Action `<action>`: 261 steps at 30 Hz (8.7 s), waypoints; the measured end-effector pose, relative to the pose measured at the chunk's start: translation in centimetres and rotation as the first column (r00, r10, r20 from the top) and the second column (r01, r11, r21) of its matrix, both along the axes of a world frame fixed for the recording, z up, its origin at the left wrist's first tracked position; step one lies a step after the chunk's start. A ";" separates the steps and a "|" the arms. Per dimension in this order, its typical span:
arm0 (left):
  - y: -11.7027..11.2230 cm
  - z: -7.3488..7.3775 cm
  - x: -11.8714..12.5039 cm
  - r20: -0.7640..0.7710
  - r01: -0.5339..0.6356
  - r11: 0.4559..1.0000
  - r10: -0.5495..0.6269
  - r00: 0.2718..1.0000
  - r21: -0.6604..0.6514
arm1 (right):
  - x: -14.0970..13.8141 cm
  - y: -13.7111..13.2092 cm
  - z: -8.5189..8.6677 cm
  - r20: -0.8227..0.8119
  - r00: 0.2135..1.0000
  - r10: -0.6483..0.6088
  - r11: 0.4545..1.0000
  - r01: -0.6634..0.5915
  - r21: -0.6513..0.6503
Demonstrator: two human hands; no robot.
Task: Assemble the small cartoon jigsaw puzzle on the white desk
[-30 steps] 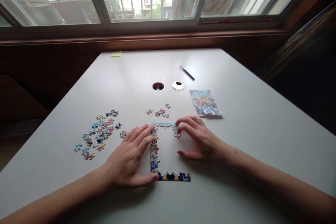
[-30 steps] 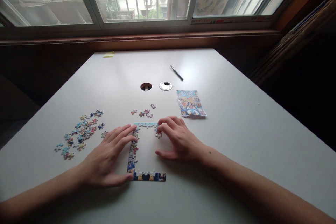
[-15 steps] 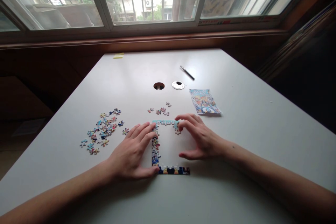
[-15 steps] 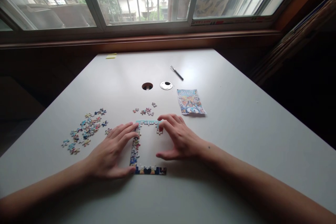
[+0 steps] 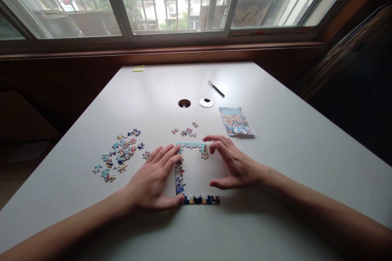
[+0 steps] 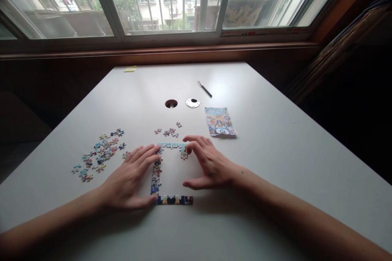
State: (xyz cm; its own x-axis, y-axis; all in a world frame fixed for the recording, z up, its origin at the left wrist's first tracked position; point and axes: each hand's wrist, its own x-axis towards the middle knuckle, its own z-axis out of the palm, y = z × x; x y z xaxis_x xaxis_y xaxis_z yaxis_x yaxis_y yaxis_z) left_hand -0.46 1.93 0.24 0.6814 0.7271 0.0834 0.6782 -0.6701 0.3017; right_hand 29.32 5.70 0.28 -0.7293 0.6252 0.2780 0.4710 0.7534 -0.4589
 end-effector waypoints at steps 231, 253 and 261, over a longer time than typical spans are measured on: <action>-0.2 -0.5 -0.1 0.270 0.150 0.988 -0.156 0.950 0.042 | 0.5 2.1 -1.5 -0.124 0.921 -0.368 0.927 0.374 0.025; -0.3 -0.4 0.0 0.259 0.142 0.988 -0.152 0.954 0.057 | 0.7 2.0 -2.0 -0.192 0.912 -0.362 0.930 0.367 -0.012; -0.3 -0.3 0.0 0.262 0.144 0.988 -0.153 0.953 0.053 | 0.8 2.2 -1.8 -0.341 0.870 -0.356 0.932 0.356 -0.064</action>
